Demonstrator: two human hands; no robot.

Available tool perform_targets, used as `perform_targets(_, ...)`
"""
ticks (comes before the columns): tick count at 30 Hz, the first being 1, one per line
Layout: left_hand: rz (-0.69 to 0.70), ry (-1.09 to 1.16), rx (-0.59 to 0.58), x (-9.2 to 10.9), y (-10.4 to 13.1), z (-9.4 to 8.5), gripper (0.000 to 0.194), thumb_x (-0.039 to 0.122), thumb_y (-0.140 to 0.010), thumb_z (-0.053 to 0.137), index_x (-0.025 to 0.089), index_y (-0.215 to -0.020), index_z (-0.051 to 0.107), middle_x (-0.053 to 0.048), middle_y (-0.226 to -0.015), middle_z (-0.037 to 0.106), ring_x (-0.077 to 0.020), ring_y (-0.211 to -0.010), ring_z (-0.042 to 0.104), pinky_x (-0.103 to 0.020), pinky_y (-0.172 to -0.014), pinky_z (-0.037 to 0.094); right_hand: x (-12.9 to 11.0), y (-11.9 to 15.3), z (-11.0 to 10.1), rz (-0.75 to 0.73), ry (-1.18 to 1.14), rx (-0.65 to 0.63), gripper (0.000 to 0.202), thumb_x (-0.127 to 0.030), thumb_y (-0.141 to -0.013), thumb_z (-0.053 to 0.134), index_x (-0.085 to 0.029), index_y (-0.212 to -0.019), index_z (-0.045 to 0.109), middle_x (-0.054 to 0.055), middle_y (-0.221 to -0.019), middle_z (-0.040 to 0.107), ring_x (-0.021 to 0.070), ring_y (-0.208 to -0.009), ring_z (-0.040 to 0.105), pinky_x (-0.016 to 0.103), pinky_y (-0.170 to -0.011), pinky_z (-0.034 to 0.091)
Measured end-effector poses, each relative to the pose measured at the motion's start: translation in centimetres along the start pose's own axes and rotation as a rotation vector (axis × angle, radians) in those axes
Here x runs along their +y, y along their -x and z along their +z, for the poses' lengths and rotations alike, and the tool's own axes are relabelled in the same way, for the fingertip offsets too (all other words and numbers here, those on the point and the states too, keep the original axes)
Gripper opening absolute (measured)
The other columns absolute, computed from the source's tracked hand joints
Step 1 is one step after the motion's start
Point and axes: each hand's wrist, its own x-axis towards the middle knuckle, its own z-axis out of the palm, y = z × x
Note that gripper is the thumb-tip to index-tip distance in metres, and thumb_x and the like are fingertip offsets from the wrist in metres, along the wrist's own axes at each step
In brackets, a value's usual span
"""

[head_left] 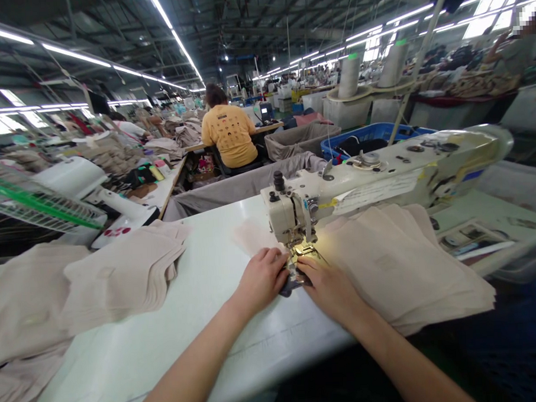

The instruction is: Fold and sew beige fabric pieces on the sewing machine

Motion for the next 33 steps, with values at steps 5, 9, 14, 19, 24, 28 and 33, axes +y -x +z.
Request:
perform_targets(5, 0.009, -0.017, -0.091, 3.8, 2.5, -0.3, 0.028, 0.032, -0.092, 0.064, 0.017, -0.115, 0.060, -0.011, -0.115, 0.063, -0.0296, -0.105, 0.058, -0.045, -0.088, 0.056, -0.2, 1.6, -0.6, 0.020, 0.031, -0.014, 0.034, -0.017, -0.096, 0.050, -0.020, -0.127, 0.064, 0.009, -0.137, 0.064, 0.0248, -0.107, 0.070, 0.037, -0.088, 0.057)
perform_targets(9, 0.067, -0.001, -0.067, 4.9, 3.4, -0.2, 0.025, 0.025, -0.095, 0.057, 0.017, -0.118, 0.058, -0.011, -0.118, 0.064, -0.0288, -0.106, 0.059, -0.044, -0.089, 0.056, -0.2, 2.8, -0.3, -0.016, 0.046, -0.033, 0.036, -0.015, -0.094, 0.051, -0.020, -0.128, 0.063, 0.010, -0.140, 0.062, 0.0234, -0.109, 0.069, 0.035, -0.090, 0.057)
perform_targets(14, 0.095, 0.001, -0.073, 4.9, 3.0, -0.3, 0.021, 0.023, -0.097, 0.051, 0.017, -0.116, 0.059, -0.011, -0.113, 0.067, -0.0274, -0.104, 0.060, -0.043, -0.086, 0.056, -0.3, 3.1, -0.1, -0.025, 0.104, -0.096, 0.043, -0.011, -0.092, 0.050, -0.018, -0.133, 0.060, 0.011, -0.142, 0.060, 0.0235, -0.110, 0.069, 0.034, -0.090, 0.057)
perform_targets(19, 0.099, -0.081, -0.099, 5.0, 2.9, 0.1, 0.024, 0.024, -0.098, 0.050, 0.015, -0.118, 0.059, -0.013, -0.113, 0.067, -0.0289, -0.101, 0.062, -0.044, -0.080, 0.057, -0.6, 3.4, -0.3, -0.009, 0.154, -0.147, 0.041, -0.011, -0.093, 0.049, -0.017, -0.132, 0.059, 0.011, -0.142, 0.060, 0.0235, -0.108, 0.069, 0.034, -0.089, 0.057)
perform_targets(24, 0.121, -0.009, -0.022, 4.3, 3.1, 0.7, 0.027, 0.022, -0.096, 0.052, 0.017, -0.121, 0.059, -0.013, -0.118, 0.065, -0.0286, -0.109, 0.061, -0.046, -0.090, 0.057, -0.7, 3.5, -0.4, -0.015, 0.201, -0.185, 0.038, -0.013, -0.097, 0.046, -0.016, -0.133, 0.058, 0.012, -0.139, 0.061, 0.0234, -0.101, 0.071, 0.034, -0.083, 0.058)
perform_targets(28, 0.124, 0.070, 0.027, 3.1, 2.5, 1.1, 0.024, 0.023, -0.097, 0.049, 0.016, -0.115, 0.061, -0.014, -0.118, 0.064, -0.0288, -0.116, 0.058, -0.045, -0.096, 0.057, -0.6, 2.3, -0.4, 0.008, 0.201, -0.174, 0.035, -0.015, -0.098, 0.048, -0.019, -0.131, 0.059, 0.010, -0.137, 0.063, 0.0223, -0.100, 0.071, 0.031, -0.081, 0.057)
perform_targets(33, 0.110, 0.108, -0.032, 1.3, 0.5, 0.8, 0.020, 0.023, -0.098, 0.047, 0.015, -0.104, 0.064, -0.013, -0.107, 0.065, -0.0276, -0.112, 0.060, -0.043, -0.094, 0.059, -0.6, -0.2, -0.6, 0.035, 0.187, -0.162, 0.030, -0.013, -0.097, 0.049, -0.021, -0.123, 0.063, 0.008, -0.134, 0.063, 0.0216, -0.102, 0.070, 0.031, -0.082, 0.056)
